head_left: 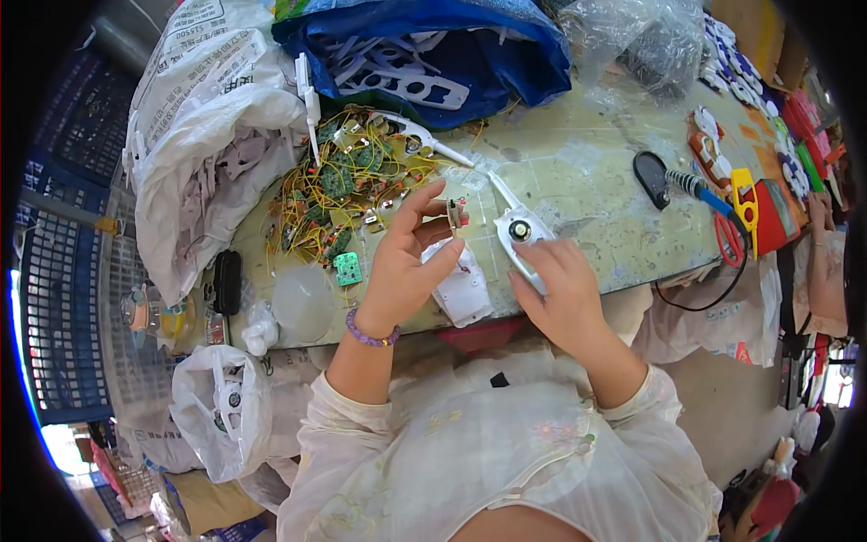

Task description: The recorder is soldering wires and components onto small green circuit boards and plastic housings at an industrial workbench.

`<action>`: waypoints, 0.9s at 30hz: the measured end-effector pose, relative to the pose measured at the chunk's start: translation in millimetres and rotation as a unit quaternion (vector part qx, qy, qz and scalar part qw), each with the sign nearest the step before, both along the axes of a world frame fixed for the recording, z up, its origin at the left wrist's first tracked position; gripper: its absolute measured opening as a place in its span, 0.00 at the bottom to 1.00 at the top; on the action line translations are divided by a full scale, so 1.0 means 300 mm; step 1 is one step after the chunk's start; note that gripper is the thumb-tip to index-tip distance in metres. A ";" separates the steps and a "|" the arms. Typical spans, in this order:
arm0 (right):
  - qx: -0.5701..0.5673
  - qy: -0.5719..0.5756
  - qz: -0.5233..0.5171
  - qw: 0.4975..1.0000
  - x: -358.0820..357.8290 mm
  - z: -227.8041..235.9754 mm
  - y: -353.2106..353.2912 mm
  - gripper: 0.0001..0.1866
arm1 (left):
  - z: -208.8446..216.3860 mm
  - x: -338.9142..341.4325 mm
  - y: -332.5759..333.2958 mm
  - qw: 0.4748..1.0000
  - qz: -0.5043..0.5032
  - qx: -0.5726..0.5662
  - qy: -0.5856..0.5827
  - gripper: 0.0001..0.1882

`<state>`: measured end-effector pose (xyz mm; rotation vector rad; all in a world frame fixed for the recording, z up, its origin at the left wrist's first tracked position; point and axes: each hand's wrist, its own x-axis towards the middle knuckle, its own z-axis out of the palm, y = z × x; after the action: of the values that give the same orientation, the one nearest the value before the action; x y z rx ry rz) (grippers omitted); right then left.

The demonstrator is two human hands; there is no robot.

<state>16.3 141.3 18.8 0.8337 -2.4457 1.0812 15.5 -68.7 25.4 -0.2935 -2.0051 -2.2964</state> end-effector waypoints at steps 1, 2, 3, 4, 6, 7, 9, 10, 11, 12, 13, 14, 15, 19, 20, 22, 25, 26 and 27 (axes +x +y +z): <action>-0.003 -0.002 0.000 1.000 -0.015 0.011 -0.025 0.17 | -0.001 0.010 -0.007 1.000 0.000 -0.003 -0.002 0.31; -0.062 -0.027 0.040 0.997 -0.035 0.022 -0.049 0.18 | -0.003 0.016 -0.008 0.999 -0.011 0.027 -0.019 0.31; -0.122 -0.050 0.083 0.988 -0.053 0.029 -0.072 0.20 | -0.003 0.024 -0.013 0.998 -0.019 0.055 -0.035 0.31; -0.125 -0.050 0.081 0.988 -0.067 0.019 -0.093 0.20 | -0.014 0.032 -0.017 0.998 -0.020 0.052 -0.035 0.31; -0.155 -0.122 0.139 0.970 -0.102 -0.009 -0.120 0.22 | -0.038 0.031 -0.016 0.998 -0.004 0.055 0.000 0.31; -0.155 -0.119 0.136 0.971 -0.109 0.001 -0.107 0.22 | -0.039 0.034 -0.014 0.998 -0.013 0.061 -0.005 0.30; -0.002 -0.194 0.163 0.967 -0.123 0.033 -0.069 0.22 | -0.047 0.050 -0.022 0.999 0.004 0.040 -0.006 0.29; 0.020 -0.197 0.164 0.966 -0.133 0.035 -0.051 0.19 | -0.051 0.047 -0.023 1.000 0.004 0.021 0.011 0.28; 0.019 -0.196 0.161 0.967 -0.129 0.029 -0.040 0.19 | -0.057 0.048 -0.025 1.000 0.001 0.021 0.012 0.28; -0.072 -0.277 0.157 0.945 -0.122 0.020 -0.031 0.16 | -0.062 0.048 -0.026 0.999 0.018 0.014 0.023 0.28; -0.162 -0.354 0.150 0.909 -0.117 0.015 -0.025 0.13 | -0.066 0.049 -0.026 0.999 0.034 0.007 0.033 0.28; -0.163 -0.354 0.145 0.909 -0.114 0.015 -0.020 0.13 | -0.067 0.050 -0.025 0.999 0.031 0.011 0.025 0.27; -0.227 -0.410 0.144 0.871 -0.113 0.016 -0.015 0.11 | -0.068 0.049 -0.020 0.999 0.027 0.012 0.024 0.27; -0.323 -0.458 0.126 0.819 -0.109 0.017 -0.005 0.10 | -0.043 0.055 0.000 0.994 0.042 -0.101 0.024 0.25; -0.324 -0.458 0.125 0.819 -0.108 0.020 -0.007 0.10 | -0.031 0.054 0.006 0.982 0.065 -0.173 0.026 0.25; -0.325 -0.431 0.124 0.833 -0.104 0.038 -0.016 0.10 | -0.008 0.054 0.022 0.950 0.112 -0.281 0.074 0.26; -0.276 -0.390 0.132 0.869 -0.099 0.063 -0.046 0.08 | 0.067 0.044 0.054 0.869 0.172 -0.419 0.198 0.29; -0.274 -0.391 0.136 0.868 -0.096 0.070 -0.057 0.08 | 0.089 0.049 0.064 0.906 0.119 -0.366 0.176 0.29; -0.283 -0.368 0.148 0.873 -0.094 0.076 -0.065 0.08 | 0.099 0.048 0.076 0.936 0.065 -0.309 0.153 0.30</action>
<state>-11.9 121.7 41.6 0.6768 -2.2940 2.4532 30.0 -46.0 55.0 -0.4971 -2.4167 -1.3809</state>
